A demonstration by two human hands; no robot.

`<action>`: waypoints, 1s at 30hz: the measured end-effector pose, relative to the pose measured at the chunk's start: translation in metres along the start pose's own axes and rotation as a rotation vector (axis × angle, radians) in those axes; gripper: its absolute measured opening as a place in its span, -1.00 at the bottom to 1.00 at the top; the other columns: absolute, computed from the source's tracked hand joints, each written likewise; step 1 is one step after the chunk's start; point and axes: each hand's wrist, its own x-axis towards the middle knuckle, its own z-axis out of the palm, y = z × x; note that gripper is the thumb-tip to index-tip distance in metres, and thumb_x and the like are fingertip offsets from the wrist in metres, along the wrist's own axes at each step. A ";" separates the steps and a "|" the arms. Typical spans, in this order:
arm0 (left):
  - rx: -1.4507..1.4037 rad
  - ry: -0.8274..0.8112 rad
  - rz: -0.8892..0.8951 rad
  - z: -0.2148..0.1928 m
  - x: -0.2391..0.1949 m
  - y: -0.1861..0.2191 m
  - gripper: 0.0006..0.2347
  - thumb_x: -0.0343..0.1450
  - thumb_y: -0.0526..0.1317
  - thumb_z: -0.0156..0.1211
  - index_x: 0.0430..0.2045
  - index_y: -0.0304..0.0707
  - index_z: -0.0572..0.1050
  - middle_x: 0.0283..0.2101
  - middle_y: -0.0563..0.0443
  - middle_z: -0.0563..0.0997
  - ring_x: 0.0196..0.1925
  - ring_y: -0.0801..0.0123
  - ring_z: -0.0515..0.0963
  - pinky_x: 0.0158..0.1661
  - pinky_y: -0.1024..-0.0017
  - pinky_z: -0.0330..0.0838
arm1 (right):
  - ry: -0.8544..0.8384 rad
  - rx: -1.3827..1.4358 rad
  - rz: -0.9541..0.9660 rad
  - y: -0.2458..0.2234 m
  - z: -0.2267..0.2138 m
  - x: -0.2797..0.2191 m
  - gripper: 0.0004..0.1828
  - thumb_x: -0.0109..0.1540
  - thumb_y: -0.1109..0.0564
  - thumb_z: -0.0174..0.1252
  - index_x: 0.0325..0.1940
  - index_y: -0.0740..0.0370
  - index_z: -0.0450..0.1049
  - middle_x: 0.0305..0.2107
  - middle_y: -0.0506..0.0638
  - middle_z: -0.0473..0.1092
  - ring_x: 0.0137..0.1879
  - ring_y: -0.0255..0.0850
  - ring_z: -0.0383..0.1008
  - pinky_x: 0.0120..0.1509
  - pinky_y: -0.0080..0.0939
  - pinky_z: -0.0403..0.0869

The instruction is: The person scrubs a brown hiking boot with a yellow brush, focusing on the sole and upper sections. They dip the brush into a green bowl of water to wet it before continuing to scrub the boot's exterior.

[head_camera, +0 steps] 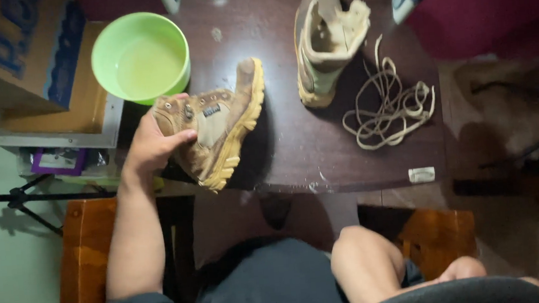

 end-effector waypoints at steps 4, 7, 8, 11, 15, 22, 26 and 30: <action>-0.065 0.038 -0.009 0.004 -0.006 -0.003 -0.28 0.12 -0.35 0.61 0.24 -0.30 0.43 0.01 -0.17 0.62 -0.01 0.34 0.58 0.09 0.22 0.52 | -0.290 -0.092 -0.036 0.054 0.007 0.041 -0.68 0.07 0.23 -0.03 -0.09 0.13 0.38 -0.22 0.03 0.30 -0.07 -0.05 0.32 0.04 -0.11 0.30; -0.021 0.016 0.001 -0.001 0.003 0.000 -0.29 0.13 -0.36 0.62 0.23 -0.28 0.44 0.01 -0.21 0.62 0.00 0.30 0.59 0.09 0.18 0.52 | -0.485 -0.167 -0.082 0.110 0.019 0.070 -0.55 0.03 0.28 -0.02 0.00 0.18 0.43 -0.18 0.09 0.38 0.00 0.03 0.40 0.14 -0.06 0.34; -0.051 0.020 0.006 0.000 -0.001 0.004 -0.30 0.12 -0.36 0.62 0.21 -0.30 0.45 -0.01 -0.18 0.63 -0.02 0.34 0.59 0.08 0.21 0.52 | -0.552 -0.197 -0.084 0.128 0.020 0.073 -0.51 0.01 0.30 -0.02 0.03 0.19 0.45 -0.16 0.11 0.40 0.03 0.06 0.43 0.18 -0.04 0.36; -0.054 0.010 0.008 0.004 -0.010 0.011 -0.31 0.12 -0.37 0.61 0.21 -0.32 0.45 -0.02 -0.16 0.63 -0.04 0.36 0.58 0.08 0.21 0.52 | -0.747 -0.286 -0.088 0.187 0.018 0.068 -0.38 -0.03 0.35 -0.02 0.12 0.23 0.50 -0.12 0.17 0.48 0.10 0.14 0.51 0.28 0.01 0.40; -0.067 -0.014 0.048 0.001 -0.004 0.000 -0.30 0.12 -0.40 0.60 0.22 -0.34 0.43 -0.04 -0.14 0.63 -0.05 0.36 0.58 0.04 0.26 0.54 | -0.954 -0.604 -0.321 0.261 0.011 0.044 -0.50 0.33 0.16 -0.12 0.25 -0.30 0.51 -0.53 -0.12 0.41 -0.38 -0.08 0.50 -0.25 -0.11 0.50; -0.117 -0.007 0.057 0.002 -0.002 -0.001 -0.31 0.14 -0.43 0.58 0.23 -0.37 0.42 -0.09 -0.09 0.63 -0.10 0.39 0.59 0.00 0.27 0.56 | -0.663 -0.847 -0.212 0.327 -0.006 0.087 -0.29 0.16 0.21 -0.02 0.28 -0.52 0.46 -0.52 -0.08 0.34 -0.42 0.01 0.46 -0.27 0.08 0.49; -0.100 -0.005 0.044 0.000 -0.002 -0.002 -0.30 0.12 -0.44 0.58 0.23 -0.38 0.42 -0.09 -0.14 0.63 -0.09 0.38 0.60 -0.02 0.26 0.56 | -0.829 -0.624 -0.153 0.319 0.008 0.087 -0.19 -0.07 0.20 0.00 0.22 -0.44 0.53 -0.60 -0.10 0.30 -0.43 -0.12 0.48 -0.24 -0.23 0.47; -0.074 -0.001 0.055 0.000 -0.002 -0.003 -0.30 0.13 -0.44 0.57 0.23 -0.38 0.43 -0.08 -0.12 0.63 -0.09 0.39 0.58 -0.01 0.27 0.56 | -0.832 -0.726 -0.141 0.324 0.013 0.105 -0.24 0.11 0.18 0.02 0.26 -0.67 0.40 -0.56 -0.15 0.37 -0.33 -0.22 0.53 -0.16 -0.13 0.50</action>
